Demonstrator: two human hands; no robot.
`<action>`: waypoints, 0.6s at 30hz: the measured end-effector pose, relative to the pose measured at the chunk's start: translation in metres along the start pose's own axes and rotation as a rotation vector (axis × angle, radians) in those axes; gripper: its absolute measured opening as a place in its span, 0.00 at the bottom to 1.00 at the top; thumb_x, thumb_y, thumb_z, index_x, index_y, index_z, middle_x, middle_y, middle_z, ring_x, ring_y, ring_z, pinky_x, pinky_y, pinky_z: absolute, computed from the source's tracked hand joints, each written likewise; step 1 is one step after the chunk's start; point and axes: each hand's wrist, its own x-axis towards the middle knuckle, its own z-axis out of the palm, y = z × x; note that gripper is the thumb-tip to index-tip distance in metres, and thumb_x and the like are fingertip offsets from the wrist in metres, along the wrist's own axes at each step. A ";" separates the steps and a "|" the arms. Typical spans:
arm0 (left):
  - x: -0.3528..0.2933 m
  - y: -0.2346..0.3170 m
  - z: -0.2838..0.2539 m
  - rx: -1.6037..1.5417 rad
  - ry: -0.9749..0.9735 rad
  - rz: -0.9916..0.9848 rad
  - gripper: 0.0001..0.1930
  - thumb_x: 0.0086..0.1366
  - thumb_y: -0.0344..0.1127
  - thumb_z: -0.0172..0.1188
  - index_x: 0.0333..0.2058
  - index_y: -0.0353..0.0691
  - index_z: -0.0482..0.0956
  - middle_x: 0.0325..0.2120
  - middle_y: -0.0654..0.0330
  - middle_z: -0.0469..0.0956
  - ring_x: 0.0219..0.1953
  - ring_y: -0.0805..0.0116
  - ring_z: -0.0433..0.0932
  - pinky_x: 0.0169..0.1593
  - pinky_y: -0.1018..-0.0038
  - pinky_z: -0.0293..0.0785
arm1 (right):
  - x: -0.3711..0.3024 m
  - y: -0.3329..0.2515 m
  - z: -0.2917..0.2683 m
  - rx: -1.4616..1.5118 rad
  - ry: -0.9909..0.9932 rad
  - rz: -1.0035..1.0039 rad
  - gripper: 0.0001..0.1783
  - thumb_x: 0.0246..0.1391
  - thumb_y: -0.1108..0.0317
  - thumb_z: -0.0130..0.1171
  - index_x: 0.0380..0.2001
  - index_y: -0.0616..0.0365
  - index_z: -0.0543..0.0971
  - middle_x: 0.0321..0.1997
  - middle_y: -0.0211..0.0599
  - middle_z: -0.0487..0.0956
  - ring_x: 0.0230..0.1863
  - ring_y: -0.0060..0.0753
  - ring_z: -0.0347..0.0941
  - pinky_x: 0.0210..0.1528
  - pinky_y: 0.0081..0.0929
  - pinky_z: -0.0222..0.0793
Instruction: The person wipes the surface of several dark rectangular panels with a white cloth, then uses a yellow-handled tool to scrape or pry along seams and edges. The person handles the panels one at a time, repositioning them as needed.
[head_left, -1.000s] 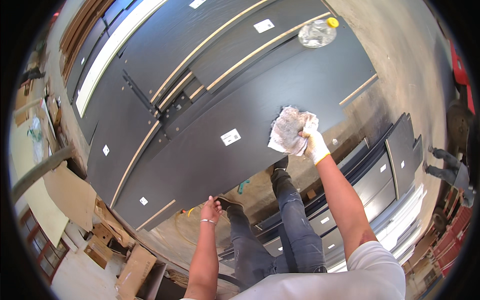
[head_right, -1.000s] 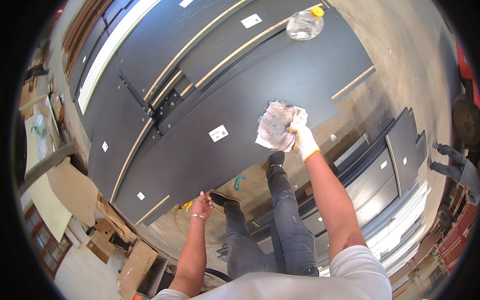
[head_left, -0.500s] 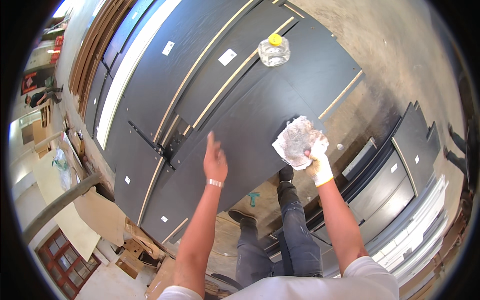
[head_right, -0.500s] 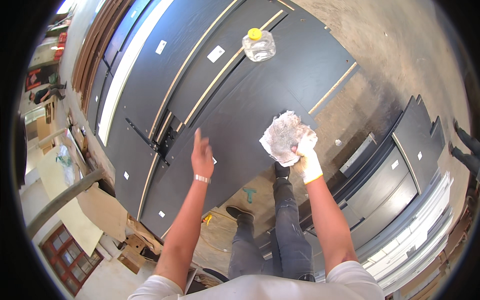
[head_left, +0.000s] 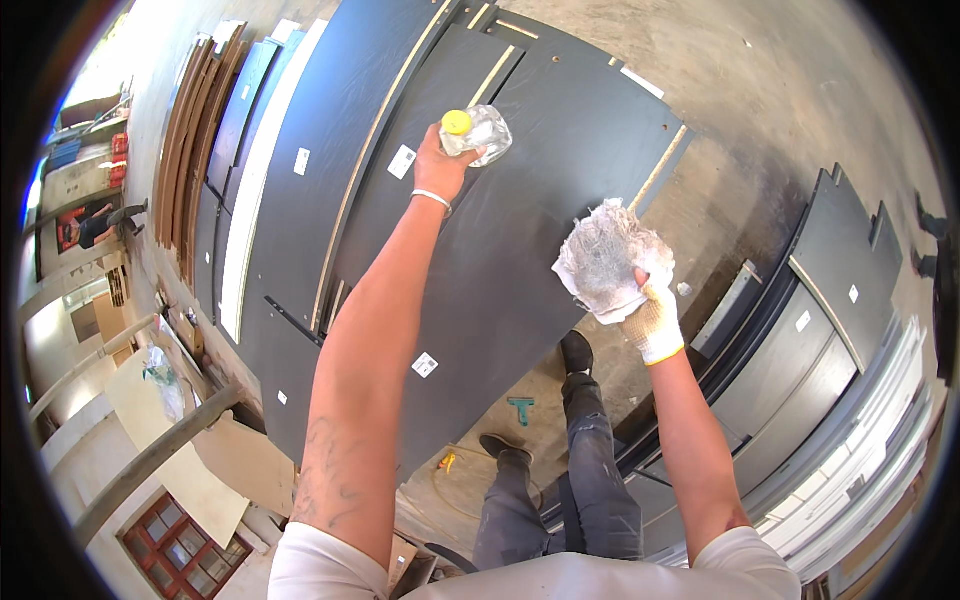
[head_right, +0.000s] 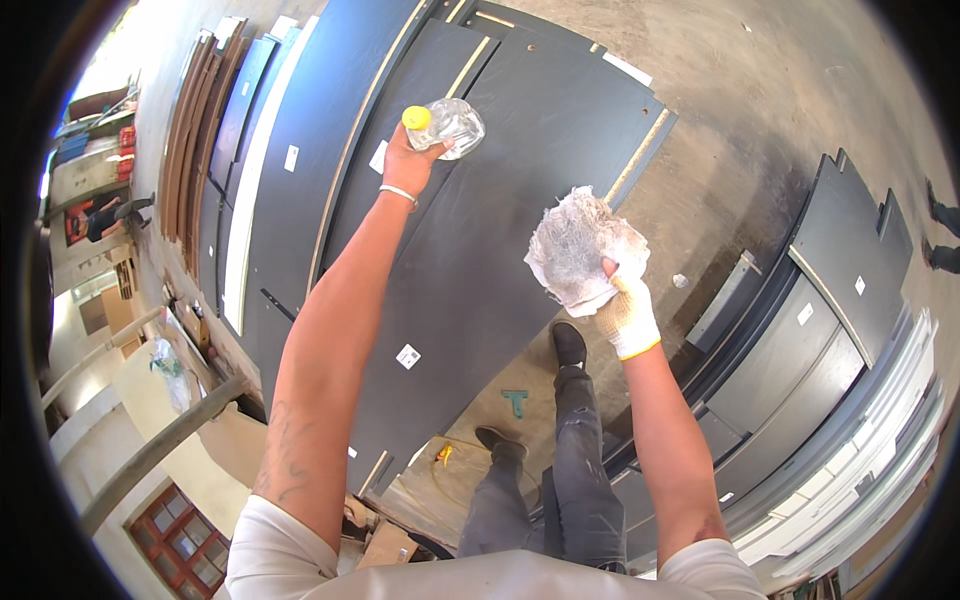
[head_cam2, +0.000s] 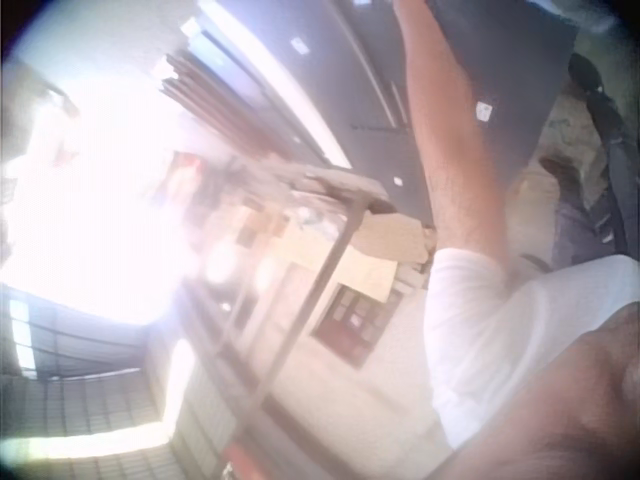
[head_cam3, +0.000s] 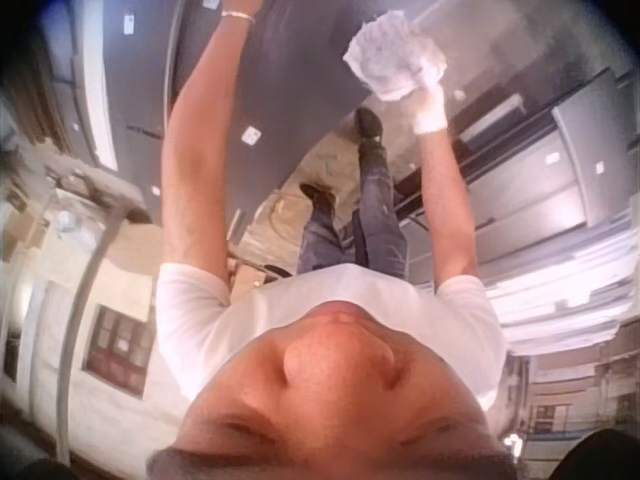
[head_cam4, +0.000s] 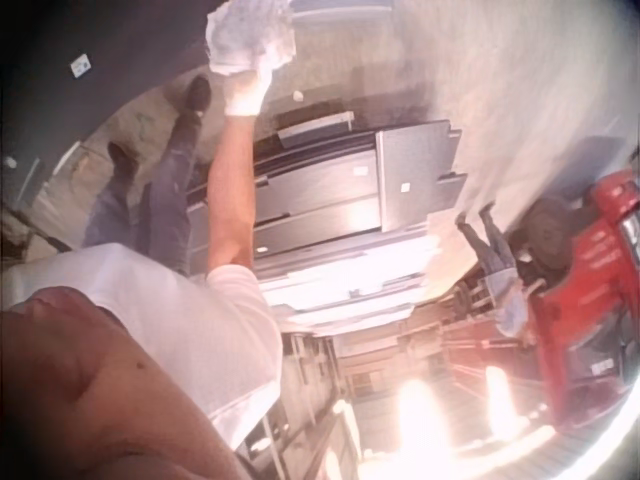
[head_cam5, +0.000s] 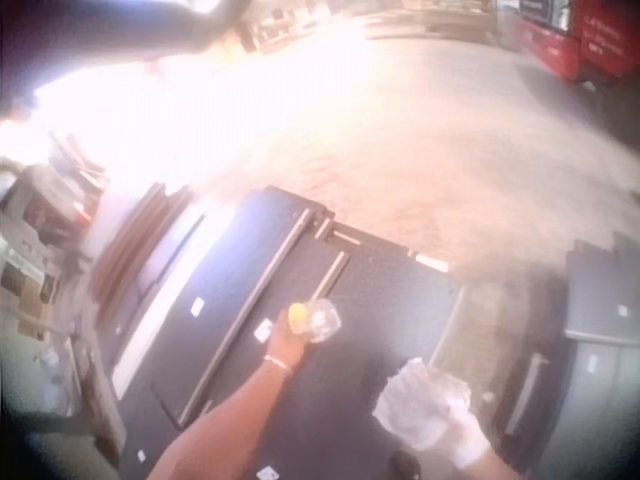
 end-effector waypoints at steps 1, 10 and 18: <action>-0.001 0.000 0.000 0.155 0.021 0.100 0.39 0.48 0.25 0.79 0.60 0.33 0.72 0.57 0.46 0.77 0.61 0.51 0.76 0.66 0.61 0.71 | 0.003 0.000 0.003 -0.036 -0.081 0.002 0.33 0.63 0.69 0.63 0.70 0.53 0.68 0.68 0.41 0.74 0.69 0.47 0.70 0.73 0.52 0.65; -0.043 0.045 -0.008 0.899 -0.082 0.632 0.25 0.43 0.21 0.64 0.45 0.37 0.77 0.46 0.48 0.78 0.55 0.44 0.75 0.67 0.53 0.67 | 0.028 0.009 0.051 -0.112 -0.141 -0.057 0.38 0.66 0.55 0.64 0.72 0.57 0.63 0.72 0.44 0.71 0.72 0.50 0.67 0.73 0.54 0.65; -0.048 0.084 -0.008 1.121 -0.088 0.708 0.25 0.46 0.27 0.69 0.48 0.47 0.81 0.49 0.56 0.77 0.63 0.54 0.71 0.72 0.44 0.56 | 0.040 0.021 0.100 -0.248 -0.405 -0.113 0.42 0.64 0.53 0.65 0.74 0.58 0.61 0.72 0.46 0.69 0.73 0.51 0.65 0.75 0.51 0.63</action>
